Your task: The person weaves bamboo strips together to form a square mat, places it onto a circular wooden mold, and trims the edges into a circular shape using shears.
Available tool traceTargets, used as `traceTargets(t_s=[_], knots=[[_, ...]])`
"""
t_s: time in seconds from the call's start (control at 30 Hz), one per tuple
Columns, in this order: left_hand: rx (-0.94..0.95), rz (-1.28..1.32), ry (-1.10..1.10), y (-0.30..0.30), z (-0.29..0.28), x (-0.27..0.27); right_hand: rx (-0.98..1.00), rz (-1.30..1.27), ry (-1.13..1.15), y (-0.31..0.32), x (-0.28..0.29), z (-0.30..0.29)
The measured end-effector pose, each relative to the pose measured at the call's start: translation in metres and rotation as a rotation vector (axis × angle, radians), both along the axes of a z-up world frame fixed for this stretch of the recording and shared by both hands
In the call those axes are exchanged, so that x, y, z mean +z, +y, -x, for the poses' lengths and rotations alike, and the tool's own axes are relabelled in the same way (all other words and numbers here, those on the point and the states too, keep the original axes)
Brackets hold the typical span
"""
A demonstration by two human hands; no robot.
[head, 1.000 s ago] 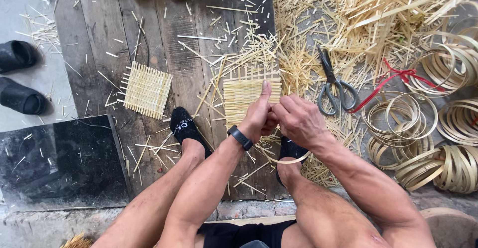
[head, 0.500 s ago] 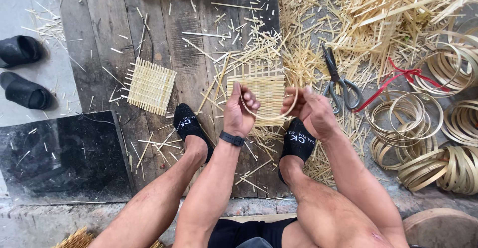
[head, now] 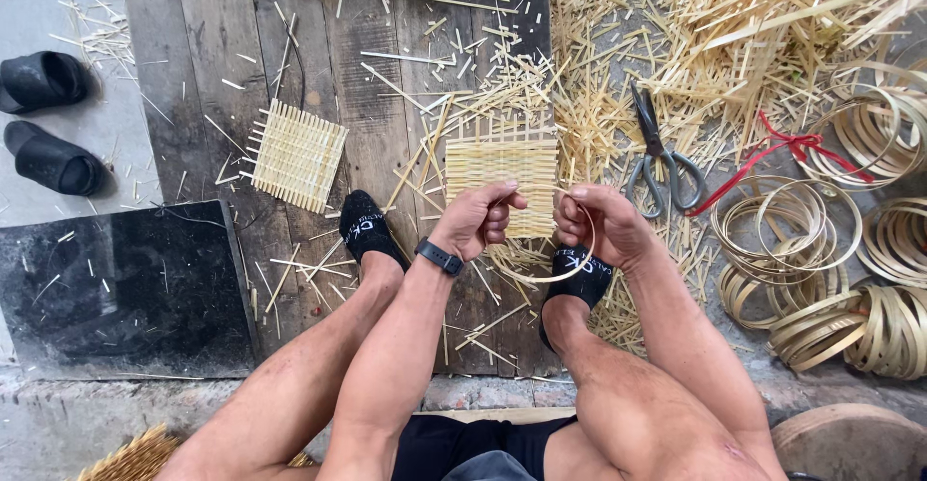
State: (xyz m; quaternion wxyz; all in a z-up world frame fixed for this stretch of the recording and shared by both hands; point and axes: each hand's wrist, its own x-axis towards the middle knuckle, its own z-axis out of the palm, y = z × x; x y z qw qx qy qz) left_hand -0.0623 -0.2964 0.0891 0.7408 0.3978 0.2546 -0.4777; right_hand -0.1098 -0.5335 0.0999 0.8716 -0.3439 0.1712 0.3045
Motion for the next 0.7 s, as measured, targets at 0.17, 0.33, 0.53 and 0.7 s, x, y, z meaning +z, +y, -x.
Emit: traceTargets(t_s=[0.17,0.33,0.53,0.7], knots=[[0.055,-0.163,-0.008,-0.007,0.01,-0.001,0.007,-0.016,0.152,0.013,-0.017,0.005],[0.219,-0.13,-0.022,-0.013,0.015,-0.014,-0.117,0.128,0.128,0.024,-0.019,0.01],[0.186,0.004,-0.068,0.01,0.002,0.003,-0.159,0.249,0.111,0.012,0.017,-0.002],[0.194,-0.044,-0.112,0.025,0.001,0.03,0.378,0.839,-0.235,-0.003,0.062,-0.006]])
